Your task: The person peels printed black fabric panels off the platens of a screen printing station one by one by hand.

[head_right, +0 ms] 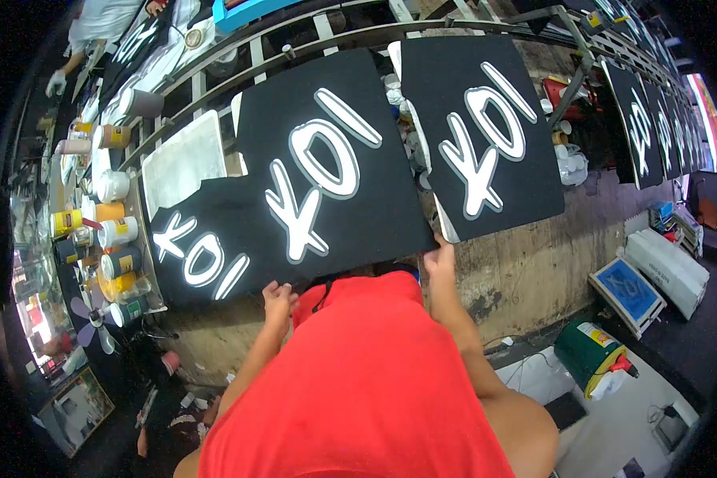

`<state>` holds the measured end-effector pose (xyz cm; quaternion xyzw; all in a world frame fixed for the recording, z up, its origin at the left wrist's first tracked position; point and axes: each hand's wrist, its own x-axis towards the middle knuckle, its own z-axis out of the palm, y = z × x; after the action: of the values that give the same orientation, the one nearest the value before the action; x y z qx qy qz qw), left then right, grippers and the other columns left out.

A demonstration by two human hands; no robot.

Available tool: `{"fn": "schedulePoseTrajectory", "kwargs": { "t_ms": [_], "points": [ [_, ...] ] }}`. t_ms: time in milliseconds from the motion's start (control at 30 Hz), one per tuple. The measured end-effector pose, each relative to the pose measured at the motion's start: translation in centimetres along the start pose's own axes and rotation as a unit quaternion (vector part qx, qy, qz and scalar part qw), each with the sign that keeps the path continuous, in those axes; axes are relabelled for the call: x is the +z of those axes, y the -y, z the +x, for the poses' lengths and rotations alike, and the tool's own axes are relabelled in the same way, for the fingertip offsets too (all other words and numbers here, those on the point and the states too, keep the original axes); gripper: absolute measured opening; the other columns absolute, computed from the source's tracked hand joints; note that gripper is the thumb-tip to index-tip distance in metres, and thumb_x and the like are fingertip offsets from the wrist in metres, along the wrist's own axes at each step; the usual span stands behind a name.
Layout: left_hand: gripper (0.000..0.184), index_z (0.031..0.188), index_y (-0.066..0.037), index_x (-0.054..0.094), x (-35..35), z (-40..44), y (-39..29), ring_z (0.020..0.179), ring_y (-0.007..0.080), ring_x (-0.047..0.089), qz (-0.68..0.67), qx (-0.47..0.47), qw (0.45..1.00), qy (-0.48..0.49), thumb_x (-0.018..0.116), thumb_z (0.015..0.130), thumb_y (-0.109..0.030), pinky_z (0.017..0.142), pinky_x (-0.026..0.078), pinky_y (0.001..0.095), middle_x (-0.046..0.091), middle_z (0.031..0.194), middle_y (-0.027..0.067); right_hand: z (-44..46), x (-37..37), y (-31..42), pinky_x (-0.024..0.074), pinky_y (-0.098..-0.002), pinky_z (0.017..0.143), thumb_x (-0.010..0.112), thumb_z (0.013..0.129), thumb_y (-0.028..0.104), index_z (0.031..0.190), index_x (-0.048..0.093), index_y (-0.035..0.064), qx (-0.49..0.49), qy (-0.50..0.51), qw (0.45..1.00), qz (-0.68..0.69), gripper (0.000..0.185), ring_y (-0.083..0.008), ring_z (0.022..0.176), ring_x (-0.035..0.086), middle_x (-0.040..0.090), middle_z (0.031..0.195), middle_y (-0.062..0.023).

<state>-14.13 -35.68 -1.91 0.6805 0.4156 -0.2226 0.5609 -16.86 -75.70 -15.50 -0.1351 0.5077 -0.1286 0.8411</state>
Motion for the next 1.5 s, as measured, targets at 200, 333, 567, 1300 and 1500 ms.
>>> {"fn": "schedulePoseTrajectory", "kwargs": {
  "t_ms": [200, 333, 567, 1300, 1500],
  "points": [
    [0.021, 0.098, -0.002, 0.063, 4.4, -4.1, -3.3, 0.074, 0.0137, 0.065, 0.231, 0.202, 0.933, 0.187, 0.068, 0.084, -0.017, 0.07, 0.052, 0.0281, 0.067, 0.084, 0.0098, -12.5, 5.3, 5.0, 0.0505, -0.0378, 0.077, 0.06, 0.086, 0.002, 0.114, 0.057, 0.0033, -0.056, 0.096, 0.98, -0.166, 0.028, -0.0225, 0.085, 0.062, 0.064, 0.104, -0.0105],
    [0.056, 0.112, 0.0, 0.052, 12.2, -7.6, -10.3, 0.087, 0.021, 0.061, 0.306, 0.364, 0.832, 0.286, 0.082, 0.071, -0.024, 0.077, 0.052, 0.0323, 0.059, 0.1, 0.0125, -17.6, 13.3, 4.0, 0.0467, -0.0316, 0.064, 0.061, 0.086, 0.004, 0.097, 0.07, 0.0039, -0.343, 0.232, 0.695, -0.588, 0.015, -0.0161, 0.069, 0.058, 0.067, 0.081, -0.0066],
    [0.048, 0.097, -0.003, 0.045, 17.2, -6.5, -10.6, 0.09, 0.0336, 0.057, 0.372, 0.457, 0.783, 0.198, 0.079, 0.069, -0.02, 0.073, 0.047, 0.0417, 0.051, 0.097, 0.0155, -19.7, 19.8, 4.9, 0.0424, -0.0281, 0.056, 0.061, 0.085, 0.002, 0.101, 0.071, 0.0066, -0.433, 0.239, 0.644, -0.583, 0.02, -0.0159, 0.062, 0.054, 0.061, 0.07, -0.0088],
    [0.01, 0.087, -0.01, 0.062, 6.8, -2.5, -38.3, 0.083, 0.0345, 0.062, 0.322, 0.713, 0.586, -0.211, 0.058, 0.078, -0.01, 0.072, 0.048, 0.0465, 0.063, 0.083, 0.0133, -15.2, 43.2, 19.5, 0.0495, -0.0331, 0.073, 0.058, 0.089, 0.003, 0.107, 0.065, 0.0015, -0.347, 0.377, 0.835, -0.202, 0.02, -0.0164, 0.089, 0.06, 0.065, 0.104, -0.0085],
    [0.02, 0.09, -0.009, 0.065, 4.8, -12.7, -43.2, 0.086, 0.0303, 0.06, 0.213, 0.799, 0.512, -0.232, 0.058, 0.072, -0.003, 0.078, 0.046, 0.0394, 0.065, 0.087, 0.0092, -25.9, 36.3, 22.4, 0.0504, -0.0363, 0.084, 0.056, 0.092, 0.006, 0.115, 0.061, -0.0025, -0.42, 0.413, 0.787, -0.185, 0.025, -0.0196, 0.097, 0.061, 0.062, 0.114, -0.0118]
  ]
}}
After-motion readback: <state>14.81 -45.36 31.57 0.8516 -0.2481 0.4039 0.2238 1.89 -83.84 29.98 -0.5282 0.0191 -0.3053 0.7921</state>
